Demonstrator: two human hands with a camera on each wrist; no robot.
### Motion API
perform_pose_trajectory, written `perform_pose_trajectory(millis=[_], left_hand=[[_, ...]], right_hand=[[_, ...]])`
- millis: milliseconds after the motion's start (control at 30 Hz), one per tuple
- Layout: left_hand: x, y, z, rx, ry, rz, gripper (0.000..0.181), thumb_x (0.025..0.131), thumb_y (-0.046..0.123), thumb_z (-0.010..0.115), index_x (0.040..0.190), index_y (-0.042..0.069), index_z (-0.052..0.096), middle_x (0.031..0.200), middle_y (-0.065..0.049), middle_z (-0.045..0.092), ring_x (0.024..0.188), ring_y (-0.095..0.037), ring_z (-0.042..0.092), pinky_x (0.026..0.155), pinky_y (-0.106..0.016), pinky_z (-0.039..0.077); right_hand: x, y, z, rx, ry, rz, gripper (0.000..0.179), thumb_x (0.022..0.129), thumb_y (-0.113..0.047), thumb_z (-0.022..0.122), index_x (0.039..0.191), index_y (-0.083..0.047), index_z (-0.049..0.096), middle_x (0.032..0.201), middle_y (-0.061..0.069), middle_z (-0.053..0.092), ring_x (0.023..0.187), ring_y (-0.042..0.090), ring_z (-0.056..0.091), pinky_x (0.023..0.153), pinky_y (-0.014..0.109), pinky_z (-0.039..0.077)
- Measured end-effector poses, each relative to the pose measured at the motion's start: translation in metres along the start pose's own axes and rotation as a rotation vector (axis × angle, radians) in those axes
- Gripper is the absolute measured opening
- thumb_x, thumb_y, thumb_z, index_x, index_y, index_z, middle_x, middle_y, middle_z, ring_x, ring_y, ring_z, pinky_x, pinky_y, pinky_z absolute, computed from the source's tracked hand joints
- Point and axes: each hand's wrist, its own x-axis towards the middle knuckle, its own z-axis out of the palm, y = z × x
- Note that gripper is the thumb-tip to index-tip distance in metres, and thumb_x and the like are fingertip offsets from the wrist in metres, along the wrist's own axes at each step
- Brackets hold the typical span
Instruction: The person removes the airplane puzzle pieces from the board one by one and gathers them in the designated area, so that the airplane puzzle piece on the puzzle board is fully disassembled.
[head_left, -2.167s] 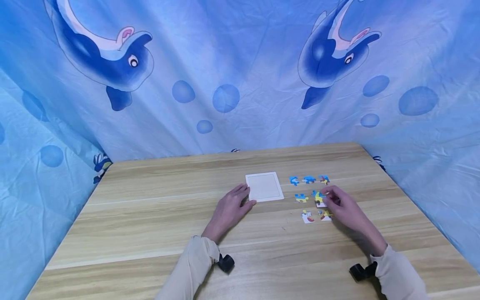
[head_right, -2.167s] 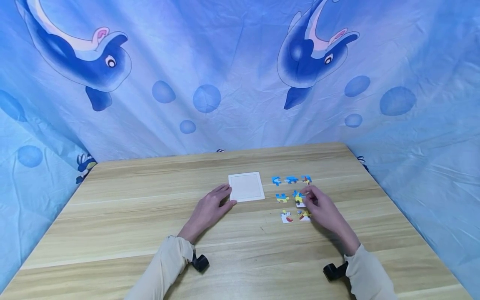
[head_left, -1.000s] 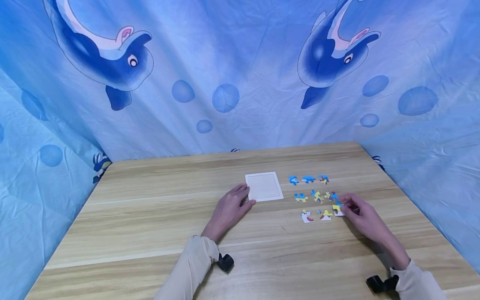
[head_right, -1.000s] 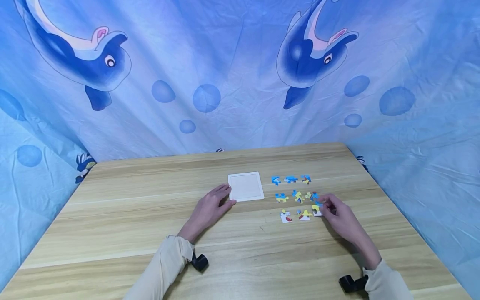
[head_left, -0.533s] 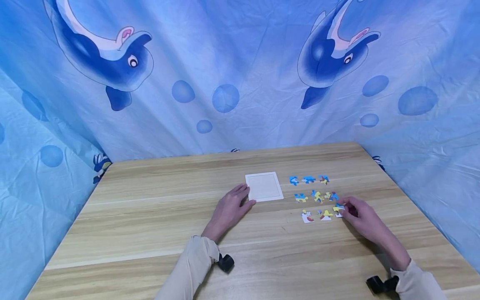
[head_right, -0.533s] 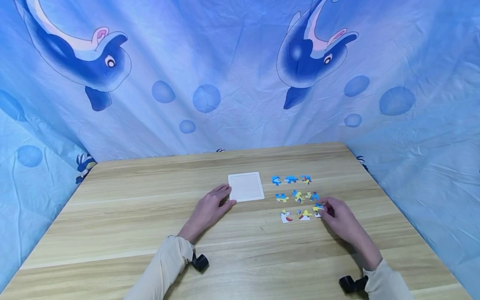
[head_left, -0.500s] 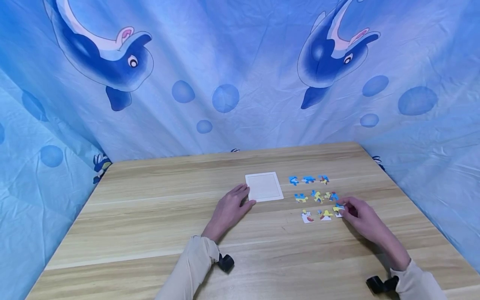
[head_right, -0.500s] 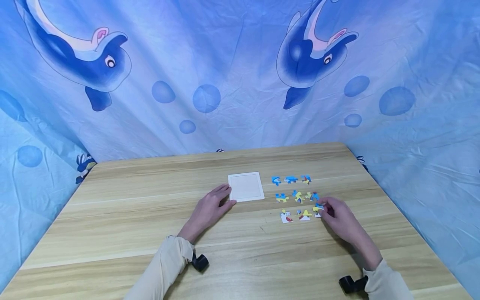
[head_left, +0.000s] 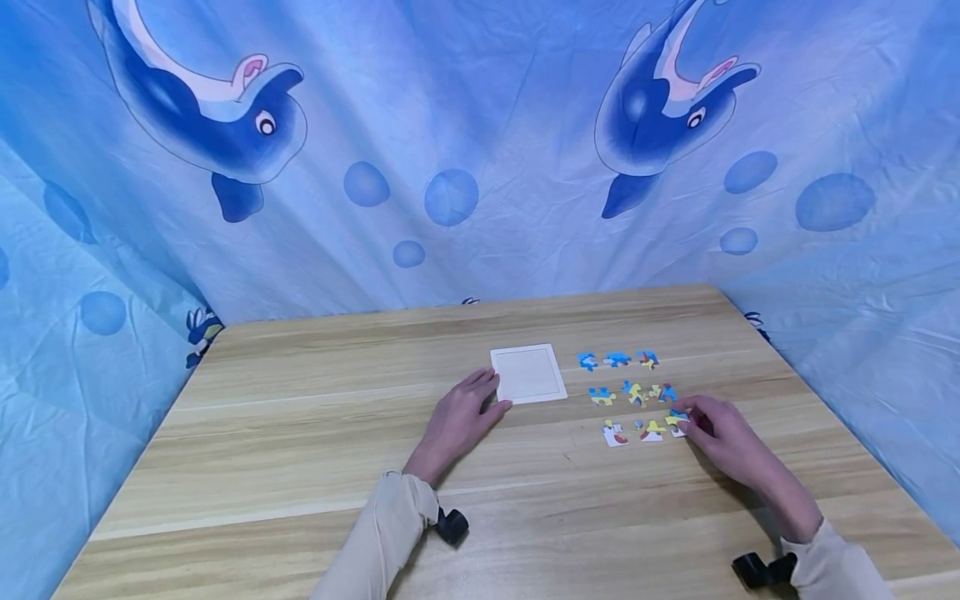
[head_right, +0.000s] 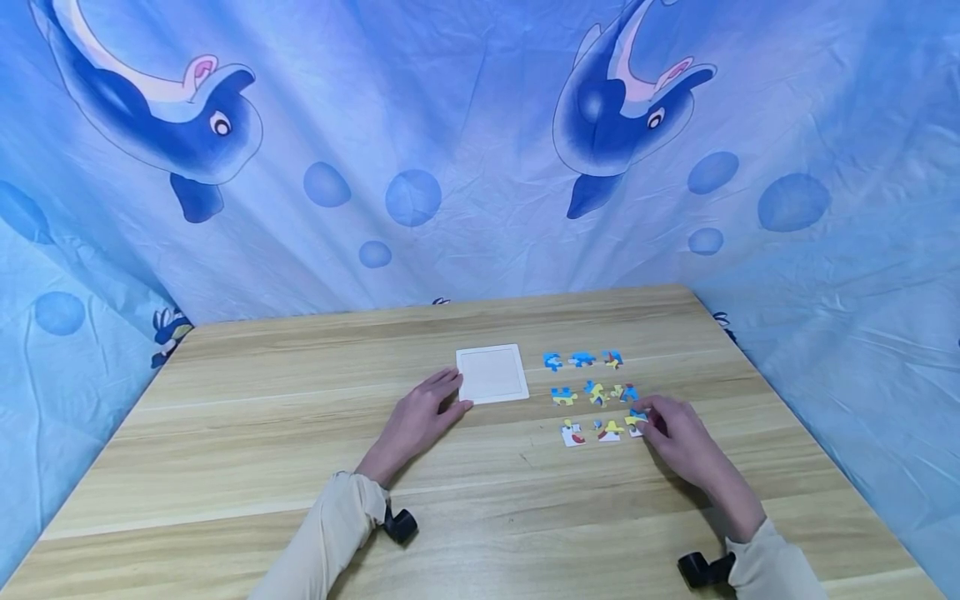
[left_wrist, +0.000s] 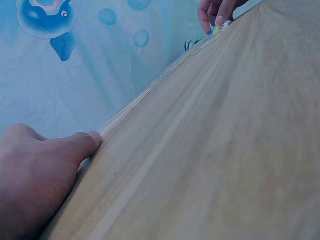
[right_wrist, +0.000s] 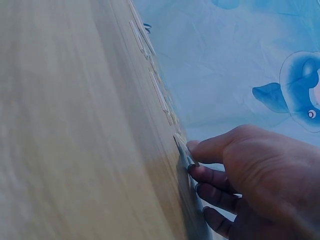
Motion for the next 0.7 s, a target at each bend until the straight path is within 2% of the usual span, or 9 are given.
perform_pose_trajectory(millis=[333,700], left_hand=[[0.0001,0.0004,0.0001,0.002,0.002,0.001,0.053,0.096,0.046,0.055,0.135,0.01,0.057,0.141,-0.007,0.052,0.134,-0.02,0.043,0.107,-0.04,0.04],[-0.0001,-0.0004,-0.0001,0.008,0.0,-0.003,0.054,0.096,0.046,0.055,0.135,0.009,0.057,0.141,-0.008,0.052,0.134,-0.021,0.043,0.107,-0.04,0.04]], right_hand=[[-0.0012,0.0019,0.0005,-0.059,0.02,-0.018,0.021,0.084,0.007,0.066,0.104,0.0,0.065,0.076,-0.005,0.052,0.069,0.004,0.044,0.057,0.022,0.04],[0.0001,-0.0016,-0.001,-0.063,0.032,0.003,0.015,0.091,0.0,0.062,0.105,0.0,0.065,0.084,-0.002,0.059,0.075,0.006,0.046,0.062,0.024,0.042]])
